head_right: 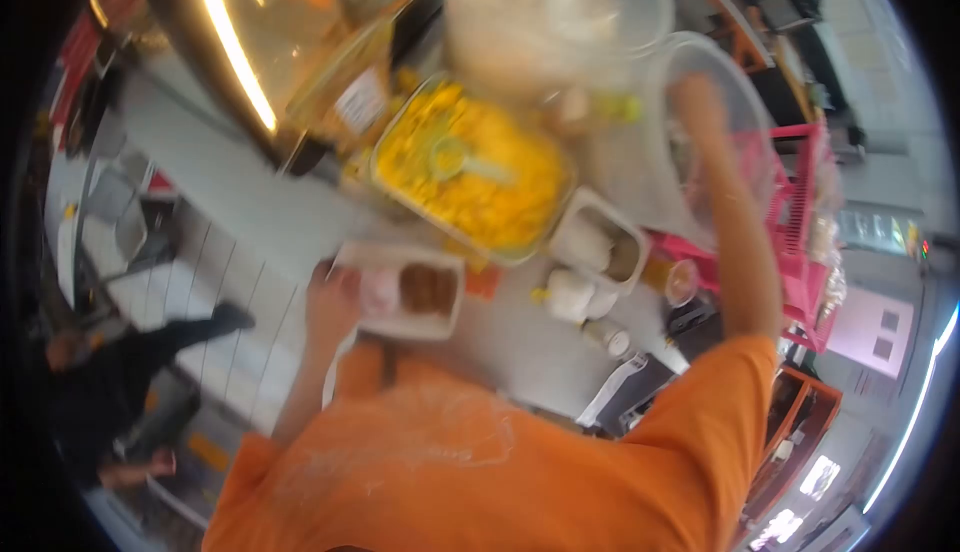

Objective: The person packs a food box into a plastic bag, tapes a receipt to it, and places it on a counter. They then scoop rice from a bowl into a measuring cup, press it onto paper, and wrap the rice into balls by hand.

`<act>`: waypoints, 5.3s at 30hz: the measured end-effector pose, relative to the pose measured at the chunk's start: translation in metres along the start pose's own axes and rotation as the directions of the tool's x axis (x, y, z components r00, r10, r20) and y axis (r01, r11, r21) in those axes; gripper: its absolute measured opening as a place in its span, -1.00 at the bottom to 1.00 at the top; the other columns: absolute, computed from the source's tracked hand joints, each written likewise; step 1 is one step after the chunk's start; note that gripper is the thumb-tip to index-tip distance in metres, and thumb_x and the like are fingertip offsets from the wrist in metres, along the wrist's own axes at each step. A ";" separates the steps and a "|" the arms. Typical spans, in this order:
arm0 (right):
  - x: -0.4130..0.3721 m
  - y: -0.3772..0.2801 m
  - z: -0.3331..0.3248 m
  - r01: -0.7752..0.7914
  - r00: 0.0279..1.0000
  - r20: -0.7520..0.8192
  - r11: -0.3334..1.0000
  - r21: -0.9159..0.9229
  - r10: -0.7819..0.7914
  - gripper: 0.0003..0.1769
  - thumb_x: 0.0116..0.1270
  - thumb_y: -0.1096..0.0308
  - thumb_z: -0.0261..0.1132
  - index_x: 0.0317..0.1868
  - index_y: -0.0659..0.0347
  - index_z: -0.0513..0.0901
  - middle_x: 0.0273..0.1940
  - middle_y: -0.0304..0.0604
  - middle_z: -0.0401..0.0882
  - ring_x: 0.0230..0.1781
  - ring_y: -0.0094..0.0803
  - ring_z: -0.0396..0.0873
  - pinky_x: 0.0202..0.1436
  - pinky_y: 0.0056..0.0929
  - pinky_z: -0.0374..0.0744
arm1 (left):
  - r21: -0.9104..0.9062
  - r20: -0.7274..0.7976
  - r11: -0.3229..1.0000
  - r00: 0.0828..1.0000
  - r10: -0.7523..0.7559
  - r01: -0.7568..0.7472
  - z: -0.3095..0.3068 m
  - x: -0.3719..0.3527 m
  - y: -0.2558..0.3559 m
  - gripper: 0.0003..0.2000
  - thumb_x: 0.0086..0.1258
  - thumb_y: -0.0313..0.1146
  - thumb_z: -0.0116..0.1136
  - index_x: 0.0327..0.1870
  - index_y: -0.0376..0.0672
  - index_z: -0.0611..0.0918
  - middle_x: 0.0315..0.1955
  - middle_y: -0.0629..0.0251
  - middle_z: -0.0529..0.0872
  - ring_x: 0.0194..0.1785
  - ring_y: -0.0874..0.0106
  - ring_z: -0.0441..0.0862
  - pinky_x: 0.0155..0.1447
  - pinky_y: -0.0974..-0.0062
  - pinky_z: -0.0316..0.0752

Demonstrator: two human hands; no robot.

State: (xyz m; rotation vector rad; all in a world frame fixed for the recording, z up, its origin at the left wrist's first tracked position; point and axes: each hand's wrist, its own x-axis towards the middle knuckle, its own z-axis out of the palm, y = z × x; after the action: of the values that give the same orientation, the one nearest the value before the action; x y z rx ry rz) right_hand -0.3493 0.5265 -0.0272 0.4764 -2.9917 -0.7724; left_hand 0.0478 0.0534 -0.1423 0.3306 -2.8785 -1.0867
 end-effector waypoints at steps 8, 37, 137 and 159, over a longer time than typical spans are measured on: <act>-0.275 -0.168 -0.213 -0.170 0.982 0.187 -0.282 0.944 0.033 -0.81 0.53 0.35 0.18 -0.16 0.28 0.67 -0.23 -0.08 0.71 -0.25 -0.32 0.73 -0.26 -0.43 0.76 | -0.153 0.033 0.980 0.991 0.132 -0.126 0.010 0.000 -0.005 -0.81 0.31 -0.37 0.29 -0.10 -0.19 0.72 -0.05 -0.06 0.65 0.02 -0.05 0.58 0.10 0.08 0.50; -0.705 -0.155 -0.195 0.710 0.614 -0.475 -0.180 0.681 0.630 -0.47 0.56 -0.19 0.07 -0.16 0.11 0.68 -0.19 -0.10 0.59 -0.50 -0.35 0.50 -0.52 -0.45 0.44 | 0.212 -0.318 0.892 0.835 0.450 -0.399 0.101 -0.226 0.107 -0.71 0.47 -0.32 0.22 0.14 -0.18 0.59 0.10 0.28 0.65 0.09 0.35 0.57 -0.06 0.46 0.49; -0.813 -0.139 -0.135 0.305 0.908 0.135 -0.845 0.439 0.397 0.02 0.48 -0.45 -0.31 0.59 0.28 0.06 -0.57 -0.33 0.28 -0.64 -0.58 0.22 -0.49 -0.58 0.29 | -0.938 0.277 0.341 0.452 0.848 -0.065 0.073 -0.363 0.378 -0.77 0.32 -0.68 0.28 -0.01 -0.38 0.67 -0.10 0.12 0.73 -0.10 0.43 0.72 -0.05 0.57 0.62; -0.839 -0.148 -0.210 0.286 0.750 -0.557 -0.934 -0.215 0.358 0.14 0.48 -0.40 -0.10 0.39 0.78 0.21 -0.58 -0.27 0.39 -0.73 -0.54 0.29 -0.70 -0.55 0.19 | -0.909 -0.237 0.014 0.544 0.805 -0.416 0.056 -0.363 0.367 -0.68 0.50 -0.19 0.19 -0.09 -0.27 0.39 -0.39 -0.03 0.68 -0.46 0.43 0.55 -0.42 0.60 0.51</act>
State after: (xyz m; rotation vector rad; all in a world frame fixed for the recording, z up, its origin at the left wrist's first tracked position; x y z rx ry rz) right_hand 0.5124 0.5527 0.1377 -1.0220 0.3841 -2.8300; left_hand 0.3289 0.4357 0.0683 -1.2486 -1.5135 -2.2873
